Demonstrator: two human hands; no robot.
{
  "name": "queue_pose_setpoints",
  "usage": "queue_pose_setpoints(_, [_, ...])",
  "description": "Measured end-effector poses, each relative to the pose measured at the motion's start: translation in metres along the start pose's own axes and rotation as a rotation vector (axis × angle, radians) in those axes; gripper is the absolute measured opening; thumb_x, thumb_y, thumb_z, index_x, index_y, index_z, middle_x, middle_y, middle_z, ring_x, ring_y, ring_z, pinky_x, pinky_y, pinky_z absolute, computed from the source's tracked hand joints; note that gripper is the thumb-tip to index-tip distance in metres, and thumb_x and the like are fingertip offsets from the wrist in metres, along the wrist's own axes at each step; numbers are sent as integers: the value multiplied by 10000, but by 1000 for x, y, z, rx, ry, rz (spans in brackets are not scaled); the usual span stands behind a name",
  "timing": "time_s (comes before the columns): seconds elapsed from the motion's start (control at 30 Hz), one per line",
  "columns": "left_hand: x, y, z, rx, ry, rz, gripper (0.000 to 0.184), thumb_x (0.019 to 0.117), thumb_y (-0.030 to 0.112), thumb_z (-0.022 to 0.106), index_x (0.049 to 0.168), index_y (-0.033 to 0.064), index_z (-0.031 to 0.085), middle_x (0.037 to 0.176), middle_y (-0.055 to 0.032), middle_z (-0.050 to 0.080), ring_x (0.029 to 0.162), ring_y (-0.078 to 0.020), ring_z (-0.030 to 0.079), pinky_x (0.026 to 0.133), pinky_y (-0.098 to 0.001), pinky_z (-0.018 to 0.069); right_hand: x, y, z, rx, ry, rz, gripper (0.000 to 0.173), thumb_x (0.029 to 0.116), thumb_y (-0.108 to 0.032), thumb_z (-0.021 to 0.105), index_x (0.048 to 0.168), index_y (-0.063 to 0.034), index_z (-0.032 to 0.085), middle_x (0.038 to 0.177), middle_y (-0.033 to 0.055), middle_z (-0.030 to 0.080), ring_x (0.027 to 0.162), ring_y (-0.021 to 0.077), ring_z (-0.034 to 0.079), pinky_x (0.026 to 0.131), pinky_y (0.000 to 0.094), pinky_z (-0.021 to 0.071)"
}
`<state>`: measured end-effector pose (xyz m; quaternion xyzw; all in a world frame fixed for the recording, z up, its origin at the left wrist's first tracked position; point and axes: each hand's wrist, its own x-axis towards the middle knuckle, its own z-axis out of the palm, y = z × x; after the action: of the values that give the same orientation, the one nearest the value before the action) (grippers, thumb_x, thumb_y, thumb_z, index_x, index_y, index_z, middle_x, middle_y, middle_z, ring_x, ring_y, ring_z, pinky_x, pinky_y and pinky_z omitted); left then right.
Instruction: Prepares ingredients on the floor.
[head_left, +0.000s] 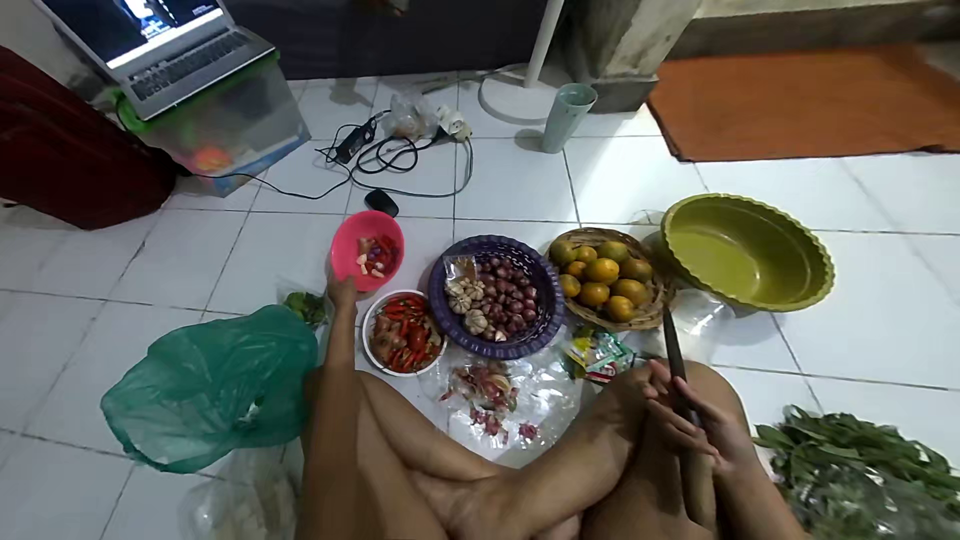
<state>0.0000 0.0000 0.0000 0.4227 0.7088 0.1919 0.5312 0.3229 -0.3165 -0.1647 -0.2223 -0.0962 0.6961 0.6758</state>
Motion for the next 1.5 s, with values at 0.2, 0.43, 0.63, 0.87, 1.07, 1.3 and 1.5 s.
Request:
queue_pose_setpoints(0.2, [152,-83,24,-328,111,283,385,1051,28,501,1426,-49,470,1289,-314,569,1062,-373,630,890,-499,538,0,3,4,-108,110,-49,330,978,-324,637,1271,-183,693,998,28,724,515,-24,575,422,93,445])
queue_pose_setpoints(0.43, [66,-84,43,-359,102,448,342,1026,-8,509,1358,-86,533,1228,-270,607,1043,-262,631,900,-404,527,-2,7,15,-169,205,-86,292,989,-316,608,1241,-196,696,927,9,738,501,-25,577,412,94,438])
queue_pose_setpoints(0.63, [28,-110,48,-336,106,422,316,1022,0,500,1320,-97,540,1092,-216,631,869,-171,632,746,-329,540,-1,8,20,-153,264,-68,262,1036,-271,508,1228,-170,655,896,4,719,479,-16,561,398,103,437])
queue_pose_setpoints(0.87, [-28,-138,44,-293,129,623,299,958,-56,522,1227,-179,565,1112,-242,638,949,-100,630,855,-233,512,0,9,29,-212,234,-82,285,1074,-267,408,1228,-194,637,868,-39,716,489,-43,551,413,82,423])
queue_pose_setpoints(1.07, [-57,-163,44,-263,279,952,279,918,-28,543,1099,-236,584,1011,-208,640,966,-14,610,881,-137,486,-1,7,27,-142,236,-41,368,1102,-246,273,1275,-172,588,915,-1,716,499,-15,559,417,101,440])
queue_pose_setpoints(1.3, [-64,-153,42,-211,633,1050,275,950,1,531,1018,-260,584,1078,-254,564,1043,-41,549,910,-95,430,0,5,25,-202,255,-21,398,1098,-242,228,1314,-179,556,935,-13,711,497,-27,541,412,93,420])
queue_pose_setpoints(1.5, [-33,-155,18,-377,560,905,353,955,-4,526,1239,-211,498,1182,-207,569,1059,-77,598,926,-203,507,-1,6,16,-137,193,-20,369,1093,-242,284,1292,-171,587,969,19,723,525,-9,571,432,103,446])
